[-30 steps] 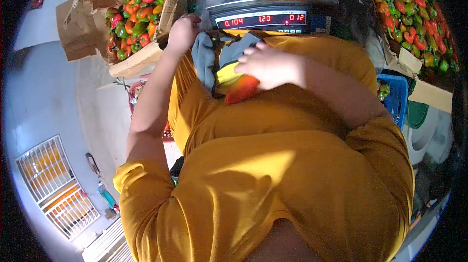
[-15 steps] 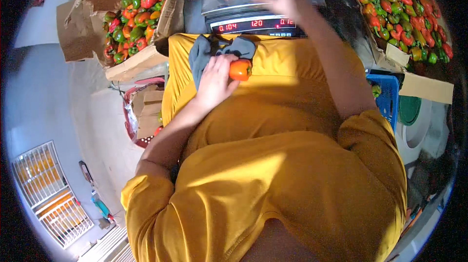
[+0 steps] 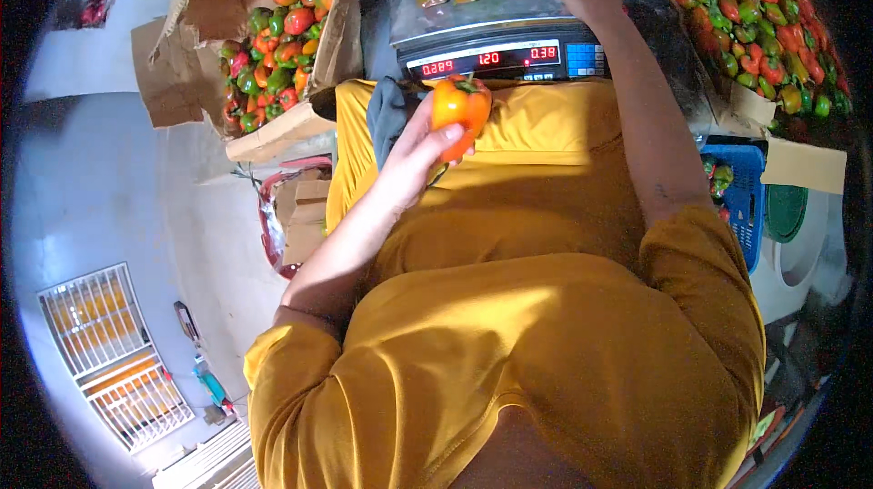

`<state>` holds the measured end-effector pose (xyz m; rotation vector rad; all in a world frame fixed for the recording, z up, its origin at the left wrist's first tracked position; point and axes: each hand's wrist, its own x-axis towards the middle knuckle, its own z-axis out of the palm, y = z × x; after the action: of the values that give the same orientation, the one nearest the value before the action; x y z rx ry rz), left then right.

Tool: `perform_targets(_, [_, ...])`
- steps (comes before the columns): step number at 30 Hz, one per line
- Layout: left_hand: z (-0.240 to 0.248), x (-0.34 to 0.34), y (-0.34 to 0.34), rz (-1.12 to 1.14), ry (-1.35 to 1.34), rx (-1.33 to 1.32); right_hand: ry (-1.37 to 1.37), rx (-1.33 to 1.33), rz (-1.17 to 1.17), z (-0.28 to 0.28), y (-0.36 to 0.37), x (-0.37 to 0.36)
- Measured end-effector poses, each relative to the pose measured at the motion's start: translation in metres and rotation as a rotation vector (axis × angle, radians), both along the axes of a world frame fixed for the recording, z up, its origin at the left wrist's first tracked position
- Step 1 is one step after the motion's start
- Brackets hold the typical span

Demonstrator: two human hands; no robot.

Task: The person cleans individual peppers with a cloth, places them one at a time on an electronic scale to check their weight, and then puts them into a plastic bag.

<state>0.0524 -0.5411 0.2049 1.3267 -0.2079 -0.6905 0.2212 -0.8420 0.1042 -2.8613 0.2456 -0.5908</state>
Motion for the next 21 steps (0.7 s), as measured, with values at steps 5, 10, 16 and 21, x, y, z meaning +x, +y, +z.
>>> perform_targets(5, [-0.001, 0.005, 0.006, 0.093, -0.199, 0.08, -0.214, 0.815, 0.307, 0.069, 0.021, -0.033])
perform_targets(10, [0.007, 0.009, 0.018, 0.083, -0.056, -0.136, 0.341, 1.086, 1.199, 0.125, 0.08, -0.102])
perform_targets(16, [0.013, 0.011, 0.034, 0.068, 0.055, -0.228, 0.264, 0.561, 1.262, 0.128, 0.106, -0.116])
perform_targets(21, [0.011, 0.006, 0.033, 0.056, 0.118, -0.208, 0.214, 0.497, 1.196, 0.128, 0.109, -0.116])
